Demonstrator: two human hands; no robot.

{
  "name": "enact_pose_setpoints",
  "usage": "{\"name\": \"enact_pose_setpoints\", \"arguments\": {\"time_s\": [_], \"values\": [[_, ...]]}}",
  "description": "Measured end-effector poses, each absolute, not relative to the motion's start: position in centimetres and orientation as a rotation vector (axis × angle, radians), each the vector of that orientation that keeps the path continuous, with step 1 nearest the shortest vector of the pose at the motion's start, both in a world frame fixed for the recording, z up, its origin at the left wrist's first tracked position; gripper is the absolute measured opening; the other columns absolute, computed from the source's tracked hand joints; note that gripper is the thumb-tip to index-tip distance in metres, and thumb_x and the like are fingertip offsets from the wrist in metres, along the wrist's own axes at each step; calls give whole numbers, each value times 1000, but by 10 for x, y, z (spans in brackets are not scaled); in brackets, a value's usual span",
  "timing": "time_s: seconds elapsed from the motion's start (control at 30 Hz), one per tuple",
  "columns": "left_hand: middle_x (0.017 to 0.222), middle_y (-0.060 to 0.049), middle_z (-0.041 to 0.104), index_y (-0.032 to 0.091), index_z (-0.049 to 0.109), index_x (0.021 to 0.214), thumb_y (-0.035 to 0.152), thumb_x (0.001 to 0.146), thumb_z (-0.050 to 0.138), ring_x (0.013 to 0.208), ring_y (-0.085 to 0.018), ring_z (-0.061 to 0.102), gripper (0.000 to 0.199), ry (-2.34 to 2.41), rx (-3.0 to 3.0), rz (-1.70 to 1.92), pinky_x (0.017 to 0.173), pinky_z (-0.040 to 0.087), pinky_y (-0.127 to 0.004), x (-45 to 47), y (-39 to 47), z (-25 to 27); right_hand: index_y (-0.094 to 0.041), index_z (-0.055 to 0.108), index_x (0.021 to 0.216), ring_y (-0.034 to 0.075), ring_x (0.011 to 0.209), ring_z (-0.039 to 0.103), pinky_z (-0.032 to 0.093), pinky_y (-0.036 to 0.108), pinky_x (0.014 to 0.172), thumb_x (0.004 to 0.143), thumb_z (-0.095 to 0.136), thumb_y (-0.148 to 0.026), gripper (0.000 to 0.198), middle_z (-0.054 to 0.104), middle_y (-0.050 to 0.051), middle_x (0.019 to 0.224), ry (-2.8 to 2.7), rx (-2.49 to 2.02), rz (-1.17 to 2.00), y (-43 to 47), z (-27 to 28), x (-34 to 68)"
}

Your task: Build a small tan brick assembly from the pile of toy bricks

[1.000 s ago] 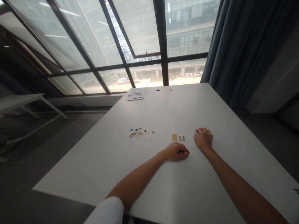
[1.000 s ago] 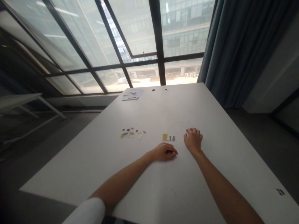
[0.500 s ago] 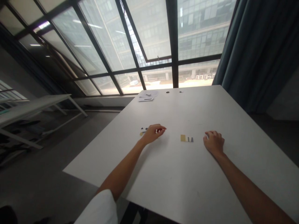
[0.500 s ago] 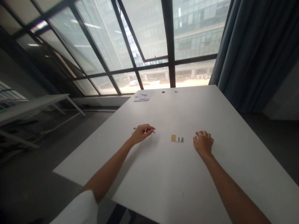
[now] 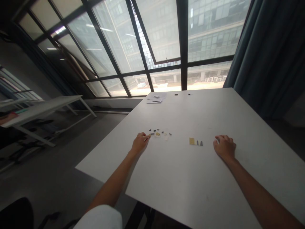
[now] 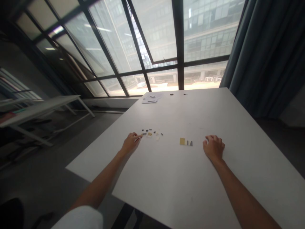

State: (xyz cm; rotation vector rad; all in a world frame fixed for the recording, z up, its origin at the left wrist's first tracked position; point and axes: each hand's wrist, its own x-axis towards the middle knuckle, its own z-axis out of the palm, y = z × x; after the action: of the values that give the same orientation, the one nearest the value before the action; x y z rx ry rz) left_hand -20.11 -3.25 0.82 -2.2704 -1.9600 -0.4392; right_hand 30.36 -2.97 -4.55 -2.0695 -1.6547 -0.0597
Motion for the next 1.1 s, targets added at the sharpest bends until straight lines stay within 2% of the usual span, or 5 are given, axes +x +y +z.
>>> {"name": "enact_pose_setpoints", "arguments": {"time_s": [0.27, 0.43, 0.57, 0.8, 1.1], "values": [[99, -5, 62, 24, 75, 98, 32, 91, 56, 99, -21, 56, 22, -1996, -2277, -651, 91, 47, -32, -205, -35, -1, -19, 69, 112, 31, 110, 50, 40, 44, 87, 89, 50, -31, 32, 62, 12, 122, -1658, -2070, -52, -31, -43, 303], [109, -7, 60, 26, 69, 123, 27, 85, 61, 105, -23, 54, 39, -1978, -2445, -502, 99, 44, -35, -229, -24, 4, -19, 70, 111, 31, 110, 50, 39, 45, 88, 89, 50, -31, 32, 62, 13, 121, -1650, -2066, -48, -31, -45, 303], [113, -8, 59, 30, 67, 128, 24, 84, 61, 105, -25, 53, 44, -1851, -2599, -336, 101, 43, -38, -237, -10, 12, -18, 69, 112, 32, 109, 50, 39, 45, 88, 89, 50, -32, 34, 62, 14, 121, -1656, -2060, -39, -30, -46, 304], [102, -7, 61, 28, 74, 105, 27, 89, 58, 98, -24, 53, 23, -1708, -2732, -279, 91, 45, -34, -225, 3, 16, -18, 70, 112, 32, 110, 49, 40, 45, 88, 89, 49, -32, 34, 61, 14, 122, -1653, -2051, -27, -30, -45, 305], [94, -4, 64, 24, 73, 92, 36, 85, 62, 93, -21, 56, 17, -1679, -2639, -420, 88, 47, -31, -206, -13, 21, -18, 70, 111, 31, 108, 49, 39, 44, 87, 88, 50, -32, 33, 62, 14, 120, -1645, -2044, -45, -27, -50, 305]]}}
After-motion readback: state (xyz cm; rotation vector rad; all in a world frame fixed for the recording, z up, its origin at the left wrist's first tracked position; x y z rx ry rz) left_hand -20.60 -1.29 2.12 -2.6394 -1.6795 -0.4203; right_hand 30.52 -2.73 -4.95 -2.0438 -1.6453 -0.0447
